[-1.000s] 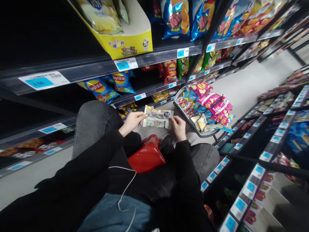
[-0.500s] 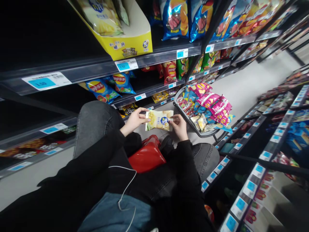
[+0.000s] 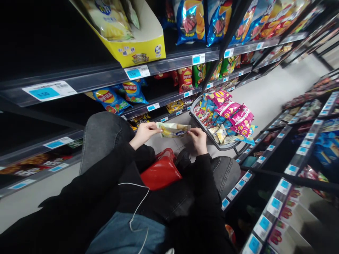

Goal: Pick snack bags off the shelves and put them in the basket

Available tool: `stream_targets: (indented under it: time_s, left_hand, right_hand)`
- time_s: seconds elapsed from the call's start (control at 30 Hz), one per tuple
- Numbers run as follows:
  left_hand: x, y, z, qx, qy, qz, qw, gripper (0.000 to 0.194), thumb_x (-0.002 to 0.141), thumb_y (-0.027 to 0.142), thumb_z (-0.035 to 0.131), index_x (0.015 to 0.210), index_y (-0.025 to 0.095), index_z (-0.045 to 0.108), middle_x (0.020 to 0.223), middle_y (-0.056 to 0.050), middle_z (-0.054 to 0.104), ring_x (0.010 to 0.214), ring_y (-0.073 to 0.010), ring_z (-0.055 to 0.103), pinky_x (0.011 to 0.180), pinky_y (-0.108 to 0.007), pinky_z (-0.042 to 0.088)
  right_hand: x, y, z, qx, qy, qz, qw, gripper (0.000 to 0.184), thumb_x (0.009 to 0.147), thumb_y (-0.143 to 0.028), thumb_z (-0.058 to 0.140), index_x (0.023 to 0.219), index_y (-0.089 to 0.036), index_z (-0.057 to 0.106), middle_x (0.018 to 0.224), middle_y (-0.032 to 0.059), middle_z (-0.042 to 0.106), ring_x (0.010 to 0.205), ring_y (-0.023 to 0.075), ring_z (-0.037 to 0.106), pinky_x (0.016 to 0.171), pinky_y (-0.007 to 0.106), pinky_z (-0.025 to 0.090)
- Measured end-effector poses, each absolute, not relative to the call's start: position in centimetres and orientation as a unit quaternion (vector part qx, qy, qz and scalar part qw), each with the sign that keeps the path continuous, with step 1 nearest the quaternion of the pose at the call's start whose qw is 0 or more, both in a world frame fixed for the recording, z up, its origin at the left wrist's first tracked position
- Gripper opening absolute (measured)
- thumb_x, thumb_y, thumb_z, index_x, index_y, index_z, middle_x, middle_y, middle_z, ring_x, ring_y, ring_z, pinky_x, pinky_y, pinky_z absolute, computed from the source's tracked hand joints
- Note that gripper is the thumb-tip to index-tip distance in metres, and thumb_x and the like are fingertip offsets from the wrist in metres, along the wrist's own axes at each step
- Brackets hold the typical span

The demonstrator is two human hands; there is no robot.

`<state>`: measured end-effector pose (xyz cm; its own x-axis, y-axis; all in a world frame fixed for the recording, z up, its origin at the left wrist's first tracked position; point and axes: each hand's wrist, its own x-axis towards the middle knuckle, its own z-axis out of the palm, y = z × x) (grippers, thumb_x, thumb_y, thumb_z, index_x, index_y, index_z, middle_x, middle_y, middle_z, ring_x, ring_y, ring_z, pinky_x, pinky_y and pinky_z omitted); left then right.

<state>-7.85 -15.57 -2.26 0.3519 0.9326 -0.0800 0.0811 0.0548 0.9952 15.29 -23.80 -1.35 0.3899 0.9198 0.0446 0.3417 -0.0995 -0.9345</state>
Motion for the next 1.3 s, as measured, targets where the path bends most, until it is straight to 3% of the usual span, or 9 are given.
stream_targets:
  time_s: [0.13,0.23,0.33,0.5,0.63,0.73,0.9,1.1,1.3]
  left_hand:
    - [-7.9,-15.9,-2.4,0.567,0.402,0.352,0.627,0.031,0.058,0.039,0.076,0.065,0.012,0.062,0.062,-0.004,0.066,0.058,-0.0163,0.063,0.056,-0.026,0.051]
    - [-7.7,-16.0,-2.4,0.508,0.354,0.35,0.703,0.04,0.064,0.049,0.069,0.078,0.012,0.064,0.076,-0.01,0.07,0.072,-0.0217,0.067,0.069,-0.034,0.054]
    - [-7.5,-16.0,-2.5,0.495,0.383,0.356,0.693,0.046,0.069,0.054,0.063,0.078,0.01,0.066,0.079,-0.013,0.07,0.075,-0.0224,0.066,0.07,-0.034,0.054]
    - [-6.7,-16.1,-3.6,0.51,0.422,0.423,0.619,0.041,0.048,0.025,0.081,0.082,0.013,0.062,0.087,-0.006,0.067,0.07,-0.014,0.063,0.066,-0.026,0.052]
    - [-6.6,-15.9,-4.1,0.419,0.421,0.441,0.673,0.06,0.047,0.017,0.079,0.102,0.018,0.056,0.108,-0.007,0.061,0.074,-0.0112,0.063,0.066,-0.023,0.052]
    - [-6.8,-15.8,-4.0,0.382,0.419,0.354,0.744,0.047,0.051,0.021,0.078,0.094,0.013,0.061,0.092,-0.008,0.067,0.072,-0.0142,0.064,0.064,-0.024,0.052]
    - [-6.8,-15.7,-3.8,0.399,0.439,0.337,0.731,0.043,0.046,0.02,0.08,0.085,0.013,0.065,0.066,-0.002,0.065,0.057,-0.0131,0.061,0.055,-0.024,0.05]
    - [-6.8,-15.5,-3.7,0.438,0.457,0.393,0.667,0.038,0.044,0.019,0.081,0.078,0.011,0.066,0.062,-0.001,0.064,0.055,-0.0106,0.058,0.054,-0.021,0.048]
    - [-7.3,-15.3,-3.7,0.388,0.471,0.308,0.729,0.04,0.057,0.027,0.075,0.093,0.012,0.062,0.072,-0.003,0.066,0.056,-0.0119,0.062,0.063,-0.03,0.056]
  right_hand:
    - [15.6,-24.2,-0.8,-0.682,-0.476,0.258,0.492,0.02,0.065,-0.036,0.067,0.068,-0.016,0.064,0.064,-0.0009,0.054,0.06,0.0107,0.045,0.058,0.024,0.039]
    - [15.5,-24.5,-0.3,-0.664,-0.446,0.319,0.509,0.023,0.069,-0.036,0.062,0.08,-0.016,0.065,0.068,0.0001,0.059,0.06,0.0115,0.05,0.059,0.025,0.041]
    - [15.4,-24.7,0.1,-0.637,-0.439,0.363,0.519,0.026,0.075,-0.036,0.053,0.084,-0.015,0.066,0.079,0.0036,0.065,0.067,0.0134,0.055,0.061,0.026,0.043]
    - [14.3,-24.2,-0.6,-0.652,-0.41,0.338,0.541,0.023,0.068,-0.037,0.065,0.074,-0.015,0.058,0.069,0.0002,0.06,0.064,0.0113,0.053,0.062,0.024,0.044]
    - [13.5,-23.8,-1.2,-0.64,-0.375,0.364,0.564,0.039,0.062,-0.033,0.07,0.095,-0.018,0.053,0.065,-0.0052,0.055,0.061,0.0091,0.051,0.062,0.023,0.043]
    - [13.5,-23.8,-1.5,-0.629,-0.36,0.421,0.546,0.037,0.065,-0.036,0.067,0.094,-0.016,0.057,0.064,-0.0043,0.055,0.06,0.0099,0.05,0.062,0.023,0.042]
    - [13.7,-23.7,-2.1,-0.634,-0.372,0.44,0.515,0.029,0.069,-0.043,0.061,0.065,-0.017,0.05,0.061,-0.0043,0.049,0.057,0.0084,0.042,0.056,0.021,0.035]
    - [13.5,-23.1,-2.8,-0.703,-0.445,0.327,0.448,0.037,0.075,-0.046,0.052,0.056,-0.019,0.036,0.054,-0.0063,0.031,0.057,0.008,0.031,0.052,0.02,0.027]
    - [20.3,-23.9,-2.2,-0.736,-0.441,0.24,0.455,0.02,0.079,-0.037,0.047,0.069,-0.019,0.046,0.066,-0.0012,0.049,0.065,0.0123,0.045,0.064,0.026,0.042]
